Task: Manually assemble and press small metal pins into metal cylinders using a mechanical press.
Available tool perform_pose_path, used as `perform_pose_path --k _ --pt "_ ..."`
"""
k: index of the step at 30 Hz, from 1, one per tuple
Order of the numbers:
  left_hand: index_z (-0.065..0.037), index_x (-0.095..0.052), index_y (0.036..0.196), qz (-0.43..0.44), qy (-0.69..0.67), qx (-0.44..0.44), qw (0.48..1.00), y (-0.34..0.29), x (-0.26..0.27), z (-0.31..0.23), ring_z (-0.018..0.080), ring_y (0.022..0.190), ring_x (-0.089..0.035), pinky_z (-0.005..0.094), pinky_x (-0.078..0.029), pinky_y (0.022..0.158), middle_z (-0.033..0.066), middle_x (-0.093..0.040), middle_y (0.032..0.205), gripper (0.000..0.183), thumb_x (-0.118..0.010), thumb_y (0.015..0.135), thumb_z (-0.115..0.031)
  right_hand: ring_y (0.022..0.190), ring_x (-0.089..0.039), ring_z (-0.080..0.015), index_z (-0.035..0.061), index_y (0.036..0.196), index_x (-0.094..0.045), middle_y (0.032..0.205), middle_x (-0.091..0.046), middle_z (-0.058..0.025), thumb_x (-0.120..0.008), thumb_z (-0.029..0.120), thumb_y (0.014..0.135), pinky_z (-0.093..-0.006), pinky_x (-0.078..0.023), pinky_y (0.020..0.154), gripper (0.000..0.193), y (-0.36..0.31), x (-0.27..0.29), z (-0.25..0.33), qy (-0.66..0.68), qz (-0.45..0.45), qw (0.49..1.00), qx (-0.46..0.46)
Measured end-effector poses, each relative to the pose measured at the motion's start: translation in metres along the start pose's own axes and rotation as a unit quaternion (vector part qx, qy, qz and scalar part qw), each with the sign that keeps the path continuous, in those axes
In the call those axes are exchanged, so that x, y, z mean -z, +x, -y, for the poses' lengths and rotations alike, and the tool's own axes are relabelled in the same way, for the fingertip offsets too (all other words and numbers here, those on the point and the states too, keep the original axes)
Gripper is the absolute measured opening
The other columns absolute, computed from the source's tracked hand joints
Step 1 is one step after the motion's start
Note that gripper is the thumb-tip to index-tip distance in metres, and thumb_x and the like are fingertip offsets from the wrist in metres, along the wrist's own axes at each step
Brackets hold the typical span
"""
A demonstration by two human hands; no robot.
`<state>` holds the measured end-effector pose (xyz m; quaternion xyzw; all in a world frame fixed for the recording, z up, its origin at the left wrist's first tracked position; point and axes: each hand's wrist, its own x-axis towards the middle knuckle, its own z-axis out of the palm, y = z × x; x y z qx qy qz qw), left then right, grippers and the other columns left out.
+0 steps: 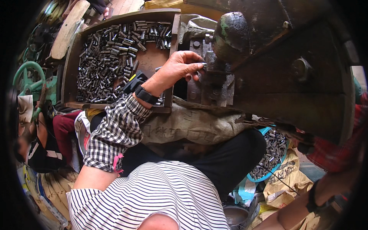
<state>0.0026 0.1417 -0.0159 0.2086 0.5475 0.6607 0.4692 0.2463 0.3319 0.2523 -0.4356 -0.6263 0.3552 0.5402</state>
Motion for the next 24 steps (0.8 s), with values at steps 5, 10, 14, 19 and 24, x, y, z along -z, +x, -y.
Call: perform_pose_path --k 5,10,14,19,24 --pt "-0.004 -0.054 0.098 -0.012 0.093 -0.055 0.994 0.006 -0.022 -0.005 0.0066 0.059 -0.061 0.0169 -0.041 0.044 0.0022 -0.061 0.077 0.014 -0.061 0.089 -0.011 0.099 -0.059 -0.0241 -0.0023 0.12 -0.055 0.115 -0.058 -0.0152 -0.057 0.012 0.087 -0.0342 -0.049 0.086 0.036 0.011 0.103 -0.162 -0.165 0.157 0.921 0.315" --pt "-0.003 -0.053 0.099 -0.02 0.136 -0.054 0.989 -0.001 -0.004 -0.003 0.0051 0.056 -0.056 0.0175 -0.041 0.043 0.0016 -0.058 0.076 0.013 -0.059 0.089 -0.009 0.106 -0.056 -0.0224 -0.0059 0.124 -0.049 0.121 -0.054 -0.0144 -0.048 0.012 0.09 -0.0345 -0.044 0.095 0.039 0.01 0.077 -0.142 0.134 0.189 0.967 0.109" --pt "0.0 -0.053 0.105 -0.047 0.245 -0.073 0.966 -0.01 0.001 -0.005 0.0062 0.056 -0.054 0.0207 -0.045 0.044 0.0026 -0.06 0.077 0.021 -0.061 0.087 -0.01 0.109 -0.055 -0.0238 -0.0081 0.123 -0.05 0.122 -0.053 -0.0156 -0.04 0.016 0.092 -0.0347 -0.043 0.098 0.04 0.054 0.092 -0.114 0.03 0.149 0.964 0.217" --pt "0.0 -0.049 0.117 -0.228 0.486 -0.183 0.824 -0.052 0.006 -0.018 0.0147 0.054 -0.055 0.0307 -0.045 0.053 0.0091 -0.054 0.059 0.046 -0.062 0.087 -0.031 0.113 -0.054 -0.025 -0.0058 0.121 -0.054 0.125 -0.053 -0.0177 -0.036 0.012 0.091 -0.0349 -0.041 0.101 0.039 0.071 0.095 -0.108 -0.063 0.133 0.947 0.287" --pt "-0.001 -0.056 0.11 -0.184 0.256 -0.074 0.946 -0.132 0.045 -0.03 0.004 0.065 -0.052 0.0188 -0.041 0.05 -0.0002 -0.059 0.08 0.024 -0.059 0.089 -0.012 0.112 -0.054 -0.0306 -0.0017 0.121 -0.056 0.125 -0.052 -0.019 -0.036 0.011 0.091 -0.0376 -0.041 0.1 0.038 0.08 0.101 -0.119 -0.209 0.131 0.878 0.411"
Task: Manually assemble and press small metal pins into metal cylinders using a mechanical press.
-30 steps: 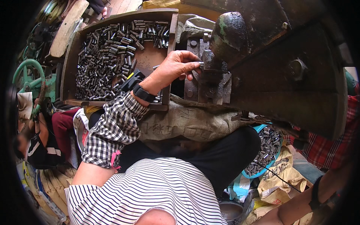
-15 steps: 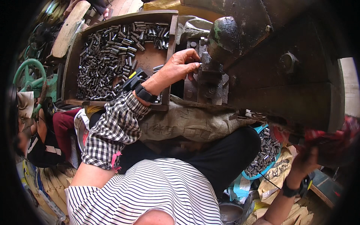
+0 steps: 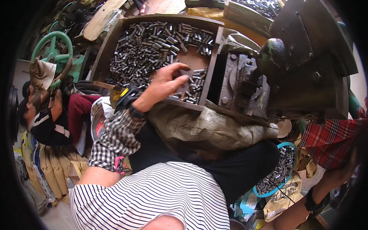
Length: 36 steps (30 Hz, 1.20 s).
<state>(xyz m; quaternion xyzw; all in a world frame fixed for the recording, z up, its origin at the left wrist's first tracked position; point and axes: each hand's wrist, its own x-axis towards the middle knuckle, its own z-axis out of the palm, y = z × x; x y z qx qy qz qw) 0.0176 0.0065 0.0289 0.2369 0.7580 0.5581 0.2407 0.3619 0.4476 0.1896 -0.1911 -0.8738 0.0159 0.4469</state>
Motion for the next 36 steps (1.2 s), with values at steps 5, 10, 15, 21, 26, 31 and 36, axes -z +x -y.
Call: perform_pose_path --k 5,10,15,21,26,31,36 --pt "-0.002 -0.056 0.111 -0.175 -0.079 0.071 0.979 -0.088 0.102 -0.007 0.0029 0.057 -0.048 0.0176 -0.036 0.045 -0.0004 -0.058 0.075 0.026 -0.061 0.088 -0.014 0.101 -0.056 -0.0276 -0.0103 0.115 -0.055 0.114 -0.057 -0.0207 -0.057 0.027 0.081 -0.0381 -0.046 0.085 0.05 -0.009 -0.007 0.086 -0.094 0.017 0.951 -0.294" --pt "-0.004 -0.057 0.11 -0.268 -0.05 0.103 0.957 -0.147 0.123 0.013 0.0023 0.064 -0.054 0.0145 -0.039 0.047 -0.0002 -0.06 0.079 0.026 -0.062 0.088 -0.018 0.105 -0.057 -0.031 0.0004 0.127 -0.049 0.123 -0.053 -0.017 -0.048 0.035 0.094 -0.039 -0.048 0.087 0.047 -0.078 -0.053 0.222 0.022 -0.096 0.986 0.137" --pt "0.0 -0.06 0.101 -0.147 0.122 -0.082 0.978 -0.094 0.075 0.024 0.0063 0.06 -0.052 0.0219 -0.043 0.052 0.0024 -0.063 0.08 0.023 -0.066 0.083 -0.013 0.096 -0.056 -0.0333 -0.0028 0.107 -0.055 0.105 -0.06 -0.0166 -0.068 0.006 0.073 -0.0409 -0.043 0.087 0.038 -0.078 -0.177 0.305 0.238 0.301 0.911 0.153" --pt "-0.007 -0.061 0.095 0.029 0.322 -0.105 0.94 -0.031 0.03 0.018 0.0302 0.077 -0.061 0.0394 -0.049 0.066 0.0121 -0.059 0.086 0.025 -0.069 0.075 -0.019 0.091 -0.059 -0.0296 0.0002 0.093 -0.057 0.094 -0.06 -0.0147 -0.054 0.003 0.076 -0.0414 -0.04 0.094 0.018 -0.069 -0.317 0.317 0.115 0.329 0.889 0.297" --pt "-0.01 -0.061 0.095 0.12 0.353 -0.085 0.924 -0.008 0.033 0.036 0.0314 0.081 -0.061 0.042 -0.049 0.068 0.0112 -0.057 0.085 0.026 -0.071 0.073 -0.021 0.089 -0.06 -0.0264 0.0022 0.087 -0.059 0.086 -0.06 -0.0128 -0.054 0.007 0.075 -0.041 -0.038 0.094 0.014 -0.071 -0.338 0.327 -0.002 0.409 0.831 0.378" --pt "-0.007 -0.062 0.089 0.176 0.362 -0.087 0.911 0.008 0.03 0.055 0.0323 0.085 -0.06 0.0433 -0.049 0.071 0.0121 -0.06 0.085 0.025 -0.071 0.07 -0.02 0.081 -0.058 -0.0252 0.003 0.085 -0.058 0.083 -0.059 -0.0108 -0.055 0.008 0.074 -0.0344 -0.04 0.076 0.012 -0.074 -0.34 0.329 0.042 0.439 0.794 0.417" --pt "-0.004 -0.062 0.081 0.162 0.385 -0.07 0.906 0.006 0.031 0.052 0.0328 0.084 -0.061 0.0444 -0.049 0.071 0.0141 -0.062 0.081 0.018 -0.069 0.069 -0.016 0.077 -0.062 -0.0359 0.0004 0.083 -0.056 0.08 -0.061 -0.0186 -0.059 0.008 0.075 -0.0436 -0.047 0.067 0.011 -0.088 -0.338 0.342 0.086 0.543 0.789 0.273"
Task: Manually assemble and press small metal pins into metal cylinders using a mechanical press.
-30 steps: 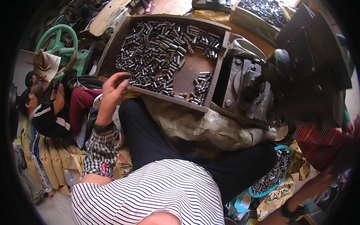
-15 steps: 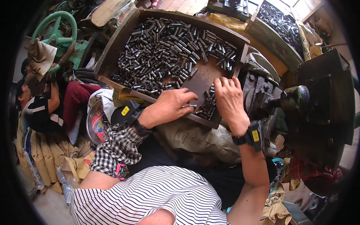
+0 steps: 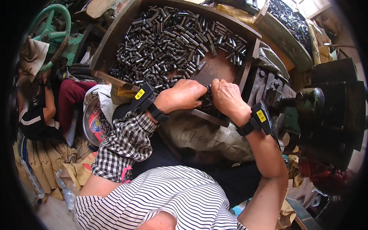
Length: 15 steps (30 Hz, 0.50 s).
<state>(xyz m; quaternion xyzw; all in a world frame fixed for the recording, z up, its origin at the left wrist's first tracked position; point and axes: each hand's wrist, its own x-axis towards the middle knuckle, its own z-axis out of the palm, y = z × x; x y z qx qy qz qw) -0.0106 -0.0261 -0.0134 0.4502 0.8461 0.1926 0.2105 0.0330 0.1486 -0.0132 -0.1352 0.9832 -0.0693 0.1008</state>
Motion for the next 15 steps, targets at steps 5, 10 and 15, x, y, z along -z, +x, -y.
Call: perform_pose_path --k 5,10,15 --pt "-0.003 -0.063 0.078 -0.054 0.053 -0.011 0.997 -0.004 -0.003 0.002 0.0329 0.08 -0.063 0.0446 -0.05 0.07 0.0145 -0.063 0.077 0.014 -0.067 0.069 -0.013 0.073 -0.064 -0.0362 -0.0036 0.078 -0.054 0.074 -0.062 -0.0236 -0.061 0.012 0.078 -0.0443 -0.05 0.064 0.017 0.001 -0.014 0.013 0.124 -0.087 0.988 -0.035" --pt "-0.004 -0.063 0.078 -0.133 0.105 0.038 0.985 -0.006 -0.001 0.003 0.0308 0.075 -0.064 0.0423 -0.051 0.066 0.0141 -0.063 0.077 0.01 -0.063 0.071 -0.011 0.058 -0.066 -0.0164 -0.006 0.085 -0.063 0.068 -0.063 -0.0137 -0.069 0.017 0.079 -0.0287 -0.049 0.052 0.024 0.021 -0.016 0.016 0.489 -0.101 0.841 -0.209" --pt "-0.004 -0.059 0.079 -0.163 0.142 0.058 0.975 -0.008 0.0 0.011 0.0304 0.072 -0.064 0.0402 -0.052 0.062 0.013 -0.061 0.079 0.005 -0.059 0.075 -0.008 0.06 -0.064 -0.0135 -0.005 0.092 -0.062 0.07 -0.063 -0.0114 -0.068 0.012 0.081 -0.0263 -0.048 0.054 0.022 -0.009 0.034 0.003 0.429 -0.11 0.884 -0.15"
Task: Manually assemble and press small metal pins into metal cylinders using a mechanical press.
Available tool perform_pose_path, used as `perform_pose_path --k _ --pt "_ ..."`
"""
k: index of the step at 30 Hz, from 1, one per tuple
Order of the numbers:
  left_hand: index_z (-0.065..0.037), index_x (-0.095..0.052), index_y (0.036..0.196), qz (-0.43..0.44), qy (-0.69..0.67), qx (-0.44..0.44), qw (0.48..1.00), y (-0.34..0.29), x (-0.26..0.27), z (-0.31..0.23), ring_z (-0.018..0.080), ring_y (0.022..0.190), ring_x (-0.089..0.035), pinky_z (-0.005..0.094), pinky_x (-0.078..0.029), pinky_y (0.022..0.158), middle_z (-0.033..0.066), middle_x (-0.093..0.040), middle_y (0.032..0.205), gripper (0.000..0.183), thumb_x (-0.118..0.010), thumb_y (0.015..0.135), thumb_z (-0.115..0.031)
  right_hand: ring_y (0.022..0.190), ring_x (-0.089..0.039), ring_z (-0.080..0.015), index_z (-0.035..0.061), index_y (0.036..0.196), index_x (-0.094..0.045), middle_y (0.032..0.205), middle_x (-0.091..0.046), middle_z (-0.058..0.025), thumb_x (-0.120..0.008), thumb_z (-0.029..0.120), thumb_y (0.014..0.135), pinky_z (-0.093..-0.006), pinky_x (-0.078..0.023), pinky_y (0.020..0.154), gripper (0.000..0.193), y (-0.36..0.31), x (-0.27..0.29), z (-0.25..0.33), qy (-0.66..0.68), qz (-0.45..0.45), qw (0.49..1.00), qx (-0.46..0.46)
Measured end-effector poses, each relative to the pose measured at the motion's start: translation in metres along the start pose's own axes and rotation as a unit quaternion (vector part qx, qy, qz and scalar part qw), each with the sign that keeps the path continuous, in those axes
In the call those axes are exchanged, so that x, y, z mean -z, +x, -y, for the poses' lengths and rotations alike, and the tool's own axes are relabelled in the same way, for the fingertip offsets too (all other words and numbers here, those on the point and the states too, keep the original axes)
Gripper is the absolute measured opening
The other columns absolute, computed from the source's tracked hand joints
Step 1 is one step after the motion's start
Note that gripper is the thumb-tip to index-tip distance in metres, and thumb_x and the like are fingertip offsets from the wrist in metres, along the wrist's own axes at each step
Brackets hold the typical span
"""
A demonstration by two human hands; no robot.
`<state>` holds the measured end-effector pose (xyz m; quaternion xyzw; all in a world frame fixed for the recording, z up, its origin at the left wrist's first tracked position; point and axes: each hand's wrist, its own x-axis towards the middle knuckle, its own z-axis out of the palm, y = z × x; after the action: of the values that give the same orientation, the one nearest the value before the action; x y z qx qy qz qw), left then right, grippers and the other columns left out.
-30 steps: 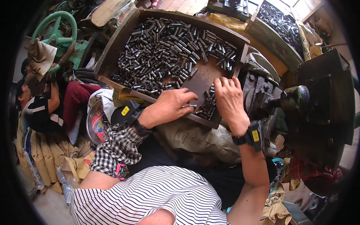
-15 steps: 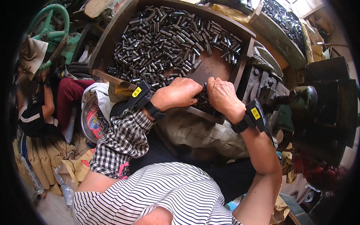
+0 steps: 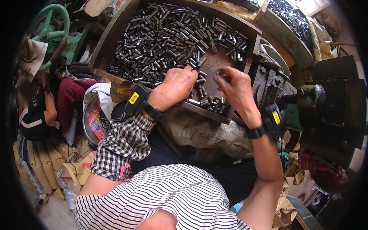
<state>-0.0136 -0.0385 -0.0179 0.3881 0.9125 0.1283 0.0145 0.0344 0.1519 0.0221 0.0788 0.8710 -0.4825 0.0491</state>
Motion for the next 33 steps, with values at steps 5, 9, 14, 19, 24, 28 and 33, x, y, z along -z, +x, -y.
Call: perform_pose_path --k 5,9,14,19,24,28,33 --pt "-0.003 -0.057 0.082 -0.03 -0.036 -0.026 0.999 -0.004 0.005 0.0 0.0323 0.067 -0.061 0.0427 -0.05 0.059 0.0152 -0.056 0.078 0.007 -0.058 0.076 -0.007 0.068 -0.062 -0.0142 -0.003 0.093 -0.058 0.078 -0.061 -0.0099 -0.065 0.002 0.076 -0.0253 -0.049 0.063 0.019 -0.041 0.011 -0.005 -0.015 -0.037 0.999 0.026" --pt "-0.002 -0.052 0.09 0.001 -0.098 -0.01 0.995 0.001 0.013 -0.013 0.0346 0.071 -0.061 0.0427 -0.05 0.062 0.0152 -0.055 0.081 0.012 -0.058 0.082 -0.008 0.063 -0.057 -0.009 -0.0027 0.093 -0.059 0.079 -0.06 -0.0052 -0.063 0.0 0.078 -0.0233 -0.046 0.058 0.016 -0.053 -0.001 -0.023 0.129 -0.033 0.99 0.037" --pt "0.0 -0.054 0.098 -0.081 -0.265 -0.04 0.96 0.011 0.002 -0.02 0.0264 0.068 -0.063 0.0357 -0.05 0.055 0.0114 -0.061 0.081 0.013 -0.056 0.086 -0.005 0.059 -0.052 -0.0025 -0.0017 0.101 -0.064 0.072 -0.059 -0.0025 -0.061 0.004 0.086 -0.0194 -0.042 0.05 0.016 -0.063 0.002 -0.026 0.118 -0.077 0.989 0.046" --pt "0.001 -0.057 0.109 0.15 -0.677 0.14 0.707 0.015 0.005 -0.032 0.0068 0.063 -0.061 0.0185 -0.049 0.051 0.002 -0.061 0.079 0.024 -0.057 0.09 -0.013 0.057 -0.051 -0.0016 -0.0021 0.094 -0.062 0.072 -0.058 0.0005 -0.058 0.009 0.09 -0.017 -0.042 0.048 0.012 -0.065 0.005 -0.028 0.277 -0.056 0.958 -0.049" --pt "-0.001 -0.057 0.108 0.149 -0.776 0.183 0.585 0.018 0.002 -0.035 0.0076 0.06 -0.061 0.0178 -0.051 0.051 0.0037 -0.061 0.079 0.02 -0.055 0.09 -0.011 0.056 -0.051 -0.0021 -0.0019 0.096 -0.06 0.073 -0.058 -0.0001 -0.058 0.01 0.09 -0.0158 -0.043 0.048 0.014 -0.062 0.008 -0.034 0.277 -0.039 0.959 -0.044" --pt "0.0 -0.058 0.106 0.166 -0.792 0.178 0.56 0.017 0.002 -0.035 0.0081 0.059 -0.061 0.0178 -0.052 0.051 0.0047 -0.061 0.079 0.018 -0.055 0.091 -0.011 0.054 -0.054 -0.0049 -0.0024 0.097 -0.06 0.074 -0.06 -0.0031 -0.059 0.012 0.09 -0.0169 -0.044 0.047 0.016 -0.061 0.009 -0.041 0.377 -0.024 0.923 -0.069" --pt "0.001 -0.058 0.105 0.161 -0.788 0.184 0.565 0.017 0.003 -0.038 0.0082 0.059 -0.061 0.0178 -0.051 0.051 0.0052 -0.062 0.078 0.019 -0.057 0.091 -0.013 0.053 -0.056 -0.0067 -0.0016 0.096 -0.059 0.074 -0.061 -0.0052 -0.06 0.012 0.089 -0.018 -0.045 0.046 0.015 -0.059 0.01 -0.044 0.433 -0.013 0.896 -0.096"
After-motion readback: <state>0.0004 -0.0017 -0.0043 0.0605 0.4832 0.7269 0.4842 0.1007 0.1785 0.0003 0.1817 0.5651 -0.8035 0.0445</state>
